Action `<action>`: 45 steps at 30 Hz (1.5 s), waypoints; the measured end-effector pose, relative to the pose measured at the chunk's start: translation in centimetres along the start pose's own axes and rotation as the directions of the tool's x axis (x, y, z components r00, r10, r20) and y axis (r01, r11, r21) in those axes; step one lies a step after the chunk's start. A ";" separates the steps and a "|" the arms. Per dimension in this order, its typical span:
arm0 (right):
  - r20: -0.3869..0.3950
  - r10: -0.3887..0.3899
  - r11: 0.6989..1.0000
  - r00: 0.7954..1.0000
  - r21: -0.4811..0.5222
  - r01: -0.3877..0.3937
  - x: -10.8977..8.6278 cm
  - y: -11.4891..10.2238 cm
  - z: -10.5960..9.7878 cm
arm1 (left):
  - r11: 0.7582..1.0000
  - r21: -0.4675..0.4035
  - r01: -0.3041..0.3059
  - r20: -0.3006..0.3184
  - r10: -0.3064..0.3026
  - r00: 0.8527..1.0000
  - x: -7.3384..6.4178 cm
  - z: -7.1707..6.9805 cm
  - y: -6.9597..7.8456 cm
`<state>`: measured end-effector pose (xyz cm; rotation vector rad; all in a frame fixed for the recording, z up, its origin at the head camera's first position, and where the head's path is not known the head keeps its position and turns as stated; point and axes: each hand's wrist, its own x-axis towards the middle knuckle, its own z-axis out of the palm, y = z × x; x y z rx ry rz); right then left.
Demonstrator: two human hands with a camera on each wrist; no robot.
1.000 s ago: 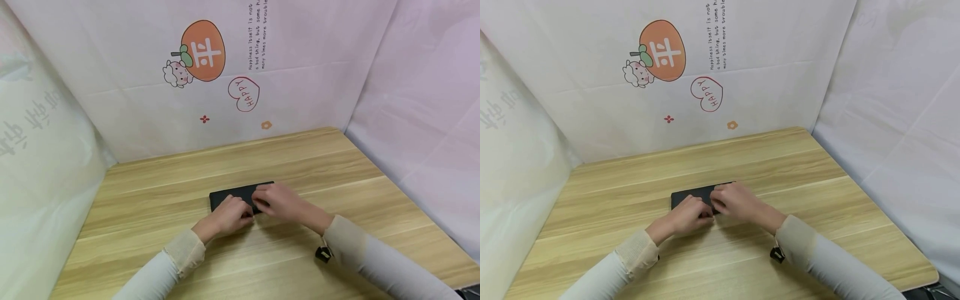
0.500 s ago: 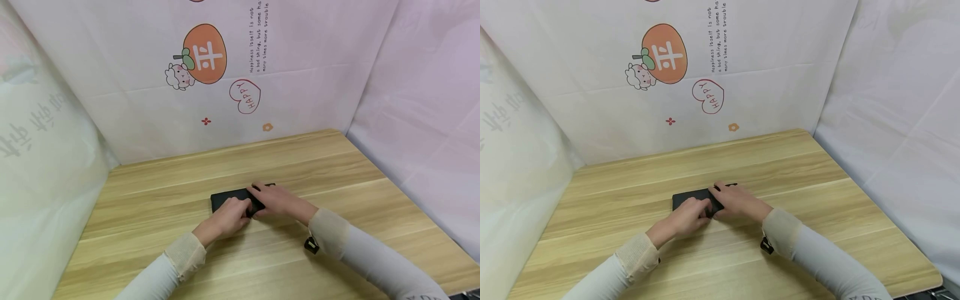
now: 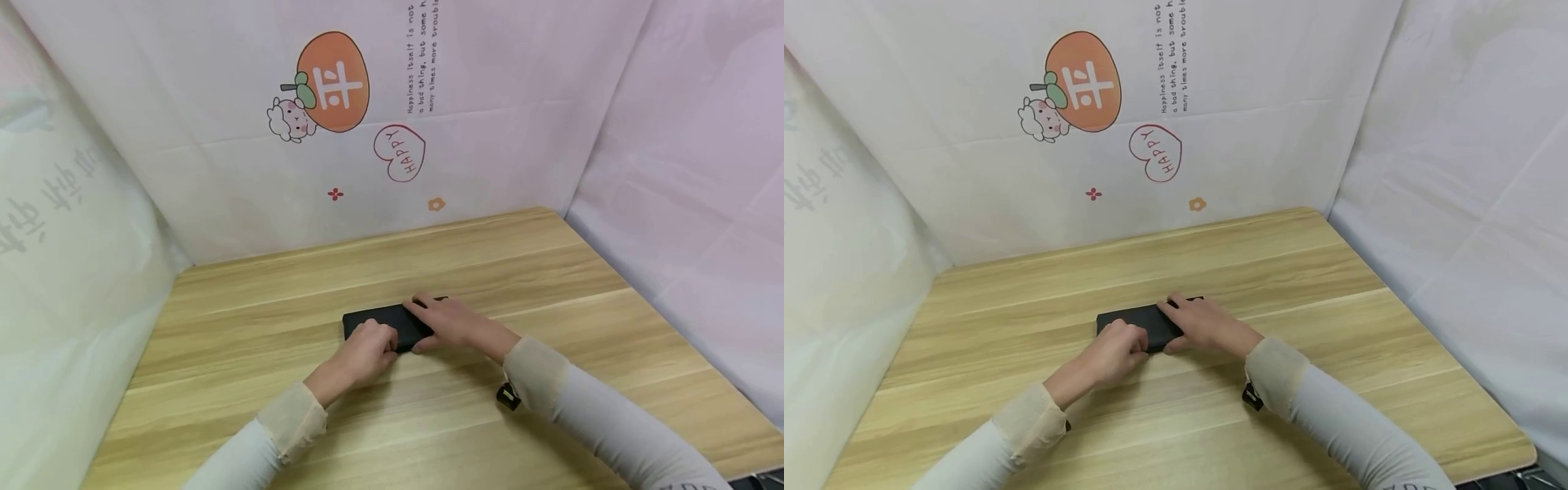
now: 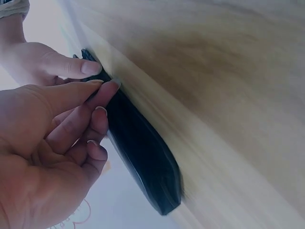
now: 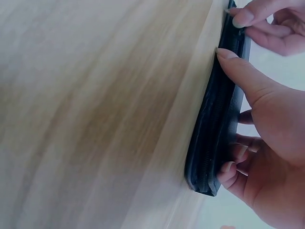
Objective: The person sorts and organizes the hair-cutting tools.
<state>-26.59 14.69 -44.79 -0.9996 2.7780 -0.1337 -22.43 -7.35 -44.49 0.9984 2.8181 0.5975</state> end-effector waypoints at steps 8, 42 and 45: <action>0.007 0.017 1.000 1.000 0.010 -0.017 -0.1 0.3 0.0 | 1.000 0.000 0.013 -0.014 -0.013 1.000 -1.2 -0.7 -0.8; 0.016 -0.015 1.000 1.000 -0.027 0.015 -0.2 0.3 -0.5 | 0.977 0.059 0.206 -0.213 -0.189 0.959 -2.4 -3.4 -7.5; 0.023 -0.022 1.000 0.999 -0.009 0.022 -0.1 0.3 -0.3 | 0.970 0.058 0.237 -0.207 -0.221 0.953 -2.0 -3.5 -8.0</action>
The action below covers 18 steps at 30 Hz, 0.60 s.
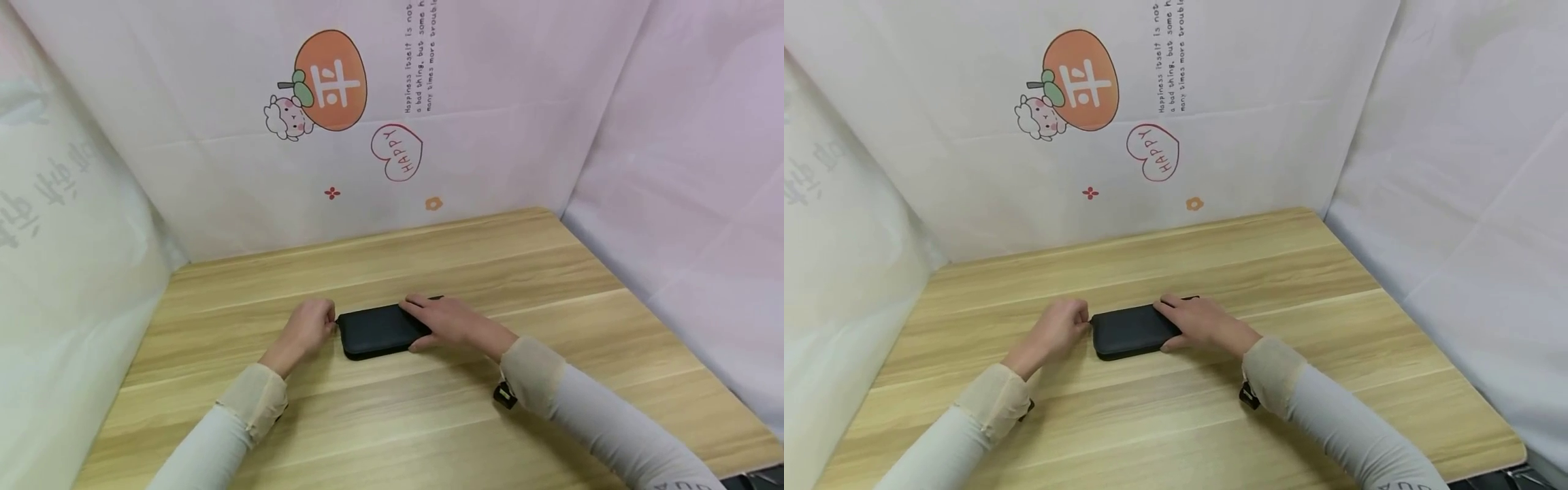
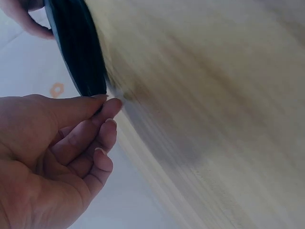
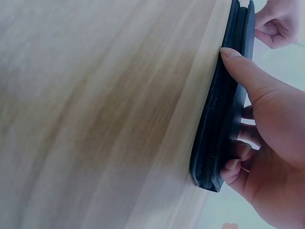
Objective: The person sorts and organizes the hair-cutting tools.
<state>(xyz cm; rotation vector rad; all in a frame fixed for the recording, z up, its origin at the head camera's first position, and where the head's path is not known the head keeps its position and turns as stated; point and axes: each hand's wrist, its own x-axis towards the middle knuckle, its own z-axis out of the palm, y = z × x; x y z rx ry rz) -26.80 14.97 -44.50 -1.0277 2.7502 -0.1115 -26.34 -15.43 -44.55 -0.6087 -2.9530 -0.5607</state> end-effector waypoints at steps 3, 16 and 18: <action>-0.003 0.002 1.000 1.000 0.011 -0.002 0.1 0.0 0.1 | 1.000 -0.011 0.015 0.009 -0.014 1.000 0.2 -0.1 -0.1; -0.033 -0.011 0.999 0.999 -0.032 0.010 -0.1 -0.3 0.5 | 0.999 -0.040 0.035 0.019 -0.034 0.999 -0.5 0.5 0.2; -0.038 -0.012 1.000 0.999 -0.029 0.011 -0.1 -0.4 0.5 | 0.998 -0.047 0.032 0.017 -0.031 0.999 -0.7 0.6 0.4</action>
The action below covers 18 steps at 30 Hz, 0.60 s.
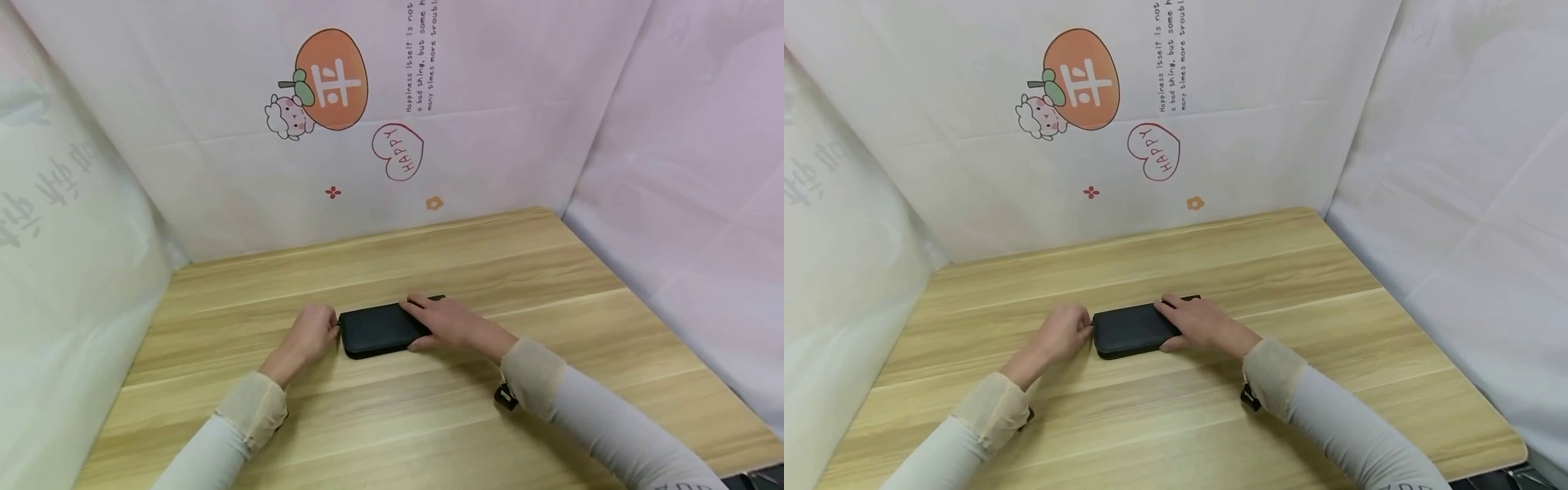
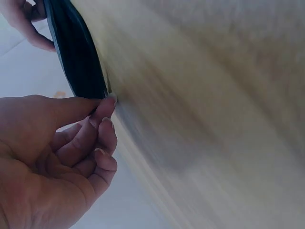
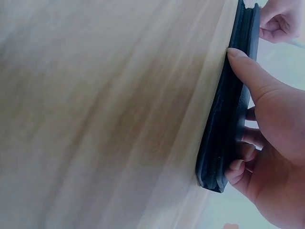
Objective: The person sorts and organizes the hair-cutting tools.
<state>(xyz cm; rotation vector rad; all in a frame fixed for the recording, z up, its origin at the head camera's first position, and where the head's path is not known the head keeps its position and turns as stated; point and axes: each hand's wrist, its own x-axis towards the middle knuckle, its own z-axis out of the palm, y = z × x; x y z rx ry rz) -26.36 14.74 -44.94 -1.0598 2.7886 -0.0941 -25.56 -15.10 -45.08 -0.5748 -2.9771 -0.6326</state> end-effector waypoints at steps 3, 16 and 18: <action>-0.003 -0.001 1.000 1.000 -0.010 0.001 0.0 0.0 0.1 | 1.000 -0.009 0.002 0.031 -0.002 1.000 -0.3 0.2 0.2; 0.006 0.023 0.999 1.000 -0.034 -0.023 0.4 0.2 0.1 | 0.999 -0.050 -0.008 0.169 0.017 0.985 -0.8 -0.1 0.2; 0.022 0.025 1.000 0.999 -0.019 -0.025 0.3 0.1 -0.1 | 0.998 -0.053 -0.013 0.183 0.022 0.983 -0.9 -0.1 0.1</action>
